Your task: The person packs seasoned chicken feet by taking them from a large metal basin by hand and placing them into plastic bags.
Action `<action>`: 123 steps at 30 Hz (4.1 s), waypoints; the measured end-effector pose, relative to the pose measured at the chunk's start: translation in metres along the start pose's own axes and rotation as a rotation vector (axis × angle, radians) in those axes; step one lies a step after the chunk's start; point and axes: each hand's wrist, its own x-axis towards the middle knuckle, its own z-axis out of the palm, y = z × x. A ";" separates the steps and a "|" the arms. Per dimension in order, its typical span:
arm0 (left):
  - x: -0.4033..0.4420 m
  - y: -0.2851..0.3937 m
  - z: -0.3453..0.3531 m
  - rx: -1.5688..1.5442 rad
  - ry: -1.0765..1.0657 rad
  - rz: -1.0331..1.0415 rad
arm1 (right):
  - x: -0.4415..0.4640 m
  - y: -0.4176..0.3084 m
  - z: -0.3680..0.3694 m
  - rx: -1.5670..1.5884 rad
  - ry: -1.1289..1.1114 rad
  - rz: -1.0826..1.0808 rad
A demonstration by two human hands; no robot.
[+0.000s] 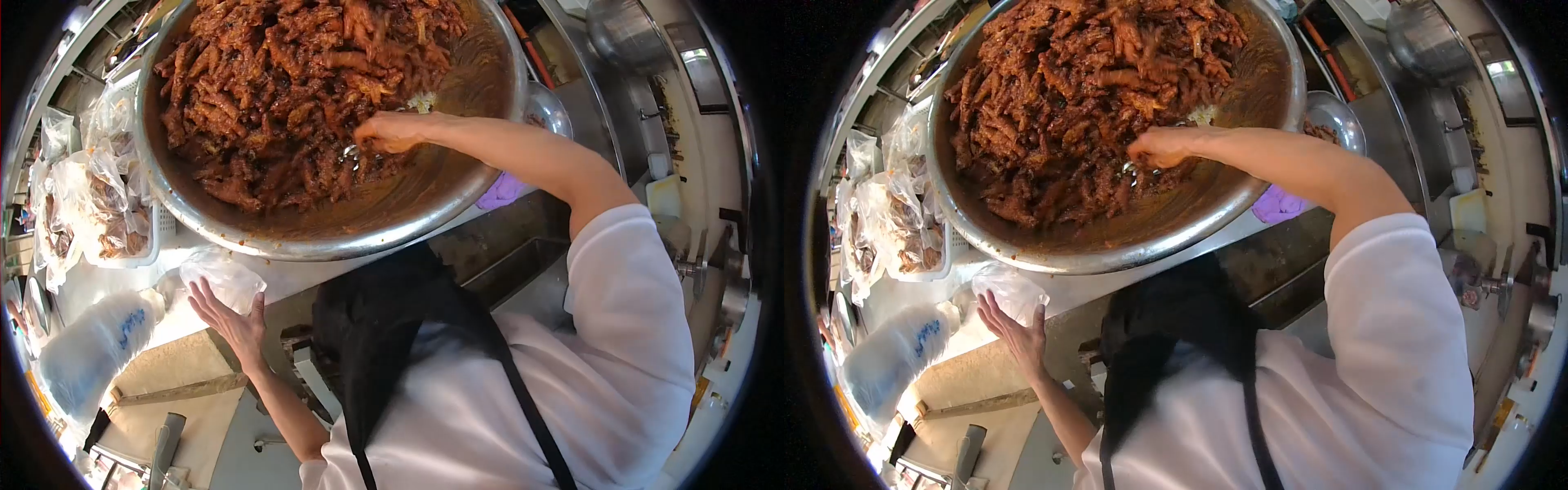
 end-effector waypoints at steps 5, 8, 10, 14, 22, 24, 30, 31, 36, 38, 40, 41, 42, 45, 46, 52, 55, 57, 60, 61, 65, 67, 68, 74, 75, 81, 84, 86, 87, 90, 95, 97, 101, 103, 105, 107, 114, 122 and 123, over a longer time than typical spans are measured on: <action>-0.018 -0.076 0.026 -0.095 0.047 -0.257 | -0.028 -0.004 0.004 -0.387 -0.413 0.226; -0.026 -0.083 0.022 -0.197 0.147 -0.332 | -0.023 0.011 0.014 -0.185 -0.259 0.078; -0.027 -0.078 0.019 -0.201 0.201 -0.367 | -0.018 -0.002 0.015 0.031 -0.065 -0.080; -0.017 -0.066 0.016 -0.128 0.122 -0.468 | 0.026 0.007 0.034 -0.383 0.106 -0.222; -0.025 -0.053 -0.021 -0.246 0.221 -0.770 | -0.011 -0.015 0.009 -0.118 -0.293 0.228; -0.036 -0.058 -0.020 -0.215 0.286 -0.748 | -0.020 -0.024 -0.016 0.182 -0.192 0.280; -0.030 -0.045 -0.020 -0.316 0.306 -0.783 | -0.013 0.053 -0.006 -0.307 0.023 0.113; -0.028 -0.046 -0.017 -0.341 0.309 -0.776 | -0.008 0.041 0.006 -0.371 -0.172 0.118; -0.017 -0.053 -0.017 -0.255 0.281 -0.734 | -0.028 0.007 0.008 -0.530 -0.451 0.400; -0.014 -0.042 -0.016 -0.255 0.294 -0.693 | -0.020 0.007 0.013 -0.515 -0.404 0.444; -0.012 -0.043 -0.003 -0.324 0.216 -0.546 | -0.012 -0.019 0.032 -0.380 -0.294 0.340; -0.013 -0.048 0.003 -0.440 0.152 -0.611 | -0.013 -0.061 0.025 -0.320 -0.296 0.313; -0.011 -0.050 0.010 -0.325 0.255 -0.474 | 0.004 -0.060 0.038 -0.242 -0.304 0.305; -0.006 -0.052 0.011 -0.349 0.332 -0.564 | -0.010 -0.136 0.010 0.253 0.002 0.177; 0.008 -0.024 -0.017 -0.343 0.212 -0.736 | -0.011 -0.162 -0.010 0.487 -0.100 0.166; 0.014 -0.021 -0.027 -0.334 0.378 -0.571 | 0.043 -0.268 -0.019 1.111 -0.447 0.068; 0.016 -0.007 -0.038 -0.427 0.517 -0.428 | 0.144 -0.304 0.055 1.255 -0.653 -0.020; 0.020 -0.013 -0.049 -0.433 0.500 -0.448 | 0.192 -0.327 0.099 1.427 -0.346 0.244; 0.032 -0.039 -0.058 -0.329 0.591 -0.321 | 0.192 -0.344 0.098 0.979 -0.111 0.096; 0.037 -0.038 -0.067 -0.320 0.577 -0.320 | 0.192 -0.342 0.091 0.968 -0.071 -0.026; 0.094 -0.070 -0.070 -0.118 0.624 -0.132 | 0.141 -0.325 0.039 1.189 0.079 -0.279; 0.134 -0.074 -0.091 -0.224 0.593 -0.209 | 0.110 -0.298 -0.003 1.178 0.167 -0.429; 0.153 -0.077 -0.102 -0.386 0.575 -0.270 | 0.096 -0.277 -0.021 1.116 0.287 -0.437; 0.229 -0.084 -0.078 -0.253 0.452 0.102 | 0.016 -0.113 -0.065 0.395 0.651 -0.020; 0.239 -0.116 -0.038 -0.379 0.109 -0.061 | 0.009 -0.083 -0.055 0.315 0.555 0.028; 0.211 -0.098 0.038 -0.282 -0.146 0.082 | -0.009 -0.031 0.012 -0.085 0.308 -0.068; 0.208 -0.090 0.014 -0.160 -0.073 0.066 | 0.032 -0.045 0.017 -0.227 0.395 -0.404; 0.200 -0.103 -0.019 -0.287 0.098 0.007 | 0.048 -0.049 0.029 -0.324 0.017 -0.107; 0.191 -0.107 -0.060 -0.240 0.144 0.024 | 0.044 -0.045 0.031 -0.341 -0.113 0.020; 0.131 -0.122 -0.175 0.002 0.894 0.304 | 0.012 -0.012 0.020 -0.390 -0.214 0.171; 0.074 -0.204 -0.243 0.578 1.020 -0.454 | -0.022 0.052 -0.009 0.239 -0.067 0.243; 0.068 -0.224 -0.239 0.509 0.750 -0.635 | -0.041 0.053 -0.026 0.447 -0.093 0.382; 0.051 -0.268 -0.294 0.615 0.659 -0.491 | -0.061 0.063 -0.039 -0.185 0.083 0.356; 0.078 -0.228 -0.304 1.331 0.833 -0.105 | -0.050 0.072 -0.029 -0.149 0.028 0.346; 0.085 -0.178 -0.318 1.283 0.941 -0.136 | -0.036 0.096 -0.006 -0.289 -0.030 0.076; 0.082 -0.158 -0.332 1.144 0.977 -0.163 | -0.028 0.085 0.001 -0.141 -0.161 0.217; 0.046 -0.133 -0.292 0.844 0.869 -0.179 | -0.030 0.066 -0.007 -0.108 0.158 0.405; -0.004 -0.084 -0.111 -0.445 0.291 -0.442 | -0.044 0.004 -0.019 -0.167 0.622 0.362; -0.003 -0.074 -0.086 -0.615 0.213 -0.527 | -0.043 -0.002 -0.021 -0.171 0.659 0.371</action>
